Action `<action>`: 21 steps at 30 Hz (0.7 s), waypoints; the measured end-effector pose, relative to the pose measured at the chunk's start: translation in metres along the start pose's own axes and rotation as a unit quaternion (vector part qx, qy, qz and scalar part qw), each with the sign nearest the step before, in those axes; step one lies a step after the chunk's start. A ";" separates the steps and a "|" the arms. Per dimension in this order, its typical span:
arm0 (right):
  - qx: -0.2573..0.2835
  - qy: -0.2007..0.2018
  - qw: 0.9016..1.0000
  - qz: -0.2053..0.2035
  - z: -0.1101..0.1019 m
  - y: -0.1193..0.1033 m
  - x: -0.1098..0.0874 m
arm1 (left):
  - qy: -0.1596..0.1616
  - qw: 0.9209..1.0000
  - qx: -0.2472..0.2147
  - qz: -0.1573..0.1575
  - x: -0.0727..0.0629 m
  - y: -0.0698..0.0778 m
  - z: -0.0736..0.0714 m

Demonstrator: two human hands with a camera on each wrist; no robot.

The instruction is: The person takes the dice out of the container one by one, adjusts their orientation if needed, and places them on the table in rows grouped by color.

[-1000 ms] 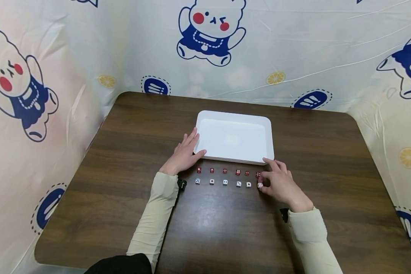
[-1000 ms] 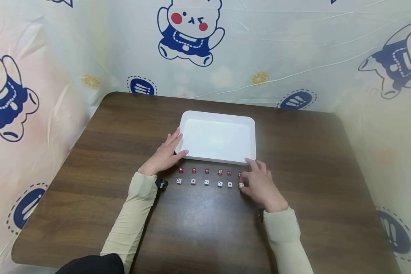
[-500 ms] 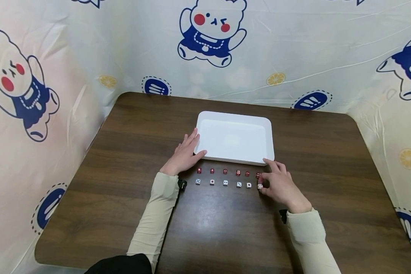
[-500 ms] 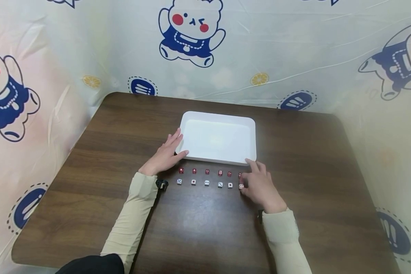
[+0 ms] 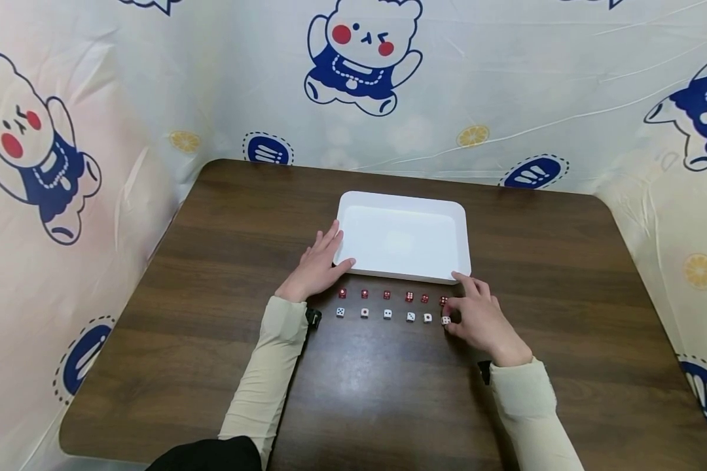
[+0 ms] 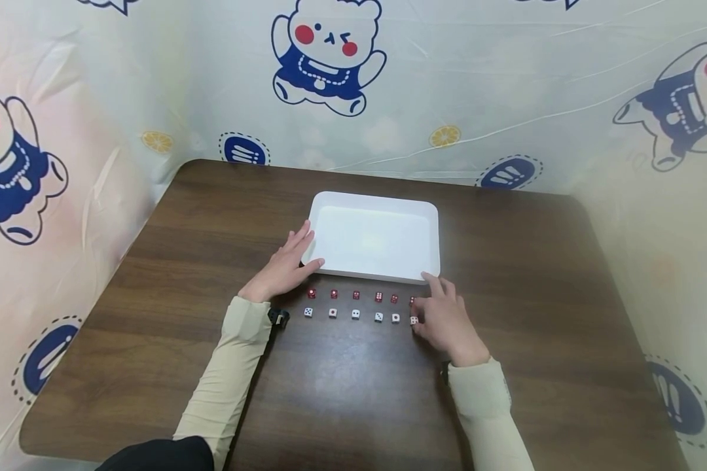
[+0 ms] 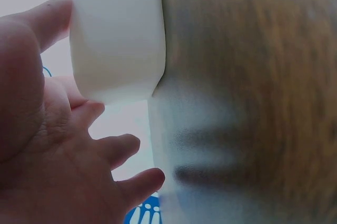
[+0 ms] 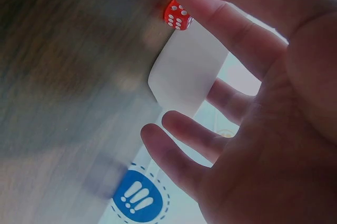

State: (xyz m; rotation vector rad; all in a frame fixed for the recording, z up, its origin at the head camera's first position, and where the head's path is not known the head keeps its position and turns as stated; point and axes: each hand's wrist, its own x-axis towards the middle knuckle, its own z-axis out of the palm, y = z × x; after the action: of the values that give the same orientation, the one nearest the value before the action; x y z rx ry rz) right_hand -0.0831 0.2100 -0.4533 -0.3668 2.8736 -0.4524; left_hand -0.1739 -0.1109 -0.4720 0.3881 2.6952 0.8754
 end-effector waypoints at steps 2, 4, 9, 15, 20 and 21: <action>-0.003 0.000 1.000 0.001 0.000 0.000 0.000 | 0.000 1.000 0.000 0.000 0.000 0.000 0.000; -0.004 -0.001 1.000 0.001 0.000 0.000 0.000 | 0.001 1.000 0.001 0.000 0.001 -0.001 0.000; -0.002 0.000 1.000 0.000 0.000 0.000 0.000 | 0.002 1.000 0.001 0.001 0.001 0.000 0.001; 0.013 -0.004 1.000 0.003 -0.003 -0.001 0.000 | 0.003 1.000 0.000 0.003 0.001 0.001 0.000; 0.033 -0.007 0.999 -0.001 -0.007 -0.001 0.000 | 0.003 1.000 0.000 -0.003 0.001 0.002 0.000; 0.039 -0.006 0.999 -0.002 -0.007 0.000 0.001 | 0.003 1.000 0.001 -0.004 0.001 0.002 0.000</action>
State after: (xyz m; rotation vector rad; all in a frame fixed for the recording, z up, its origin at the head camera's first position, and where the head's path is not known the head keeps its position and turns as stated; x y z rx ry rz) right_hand -0.0852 0.2115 -0.4467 -0.3602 2.8343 -0.5584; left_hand -0.1745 -0.1092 -0.4712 0.3760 2.7023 0.8732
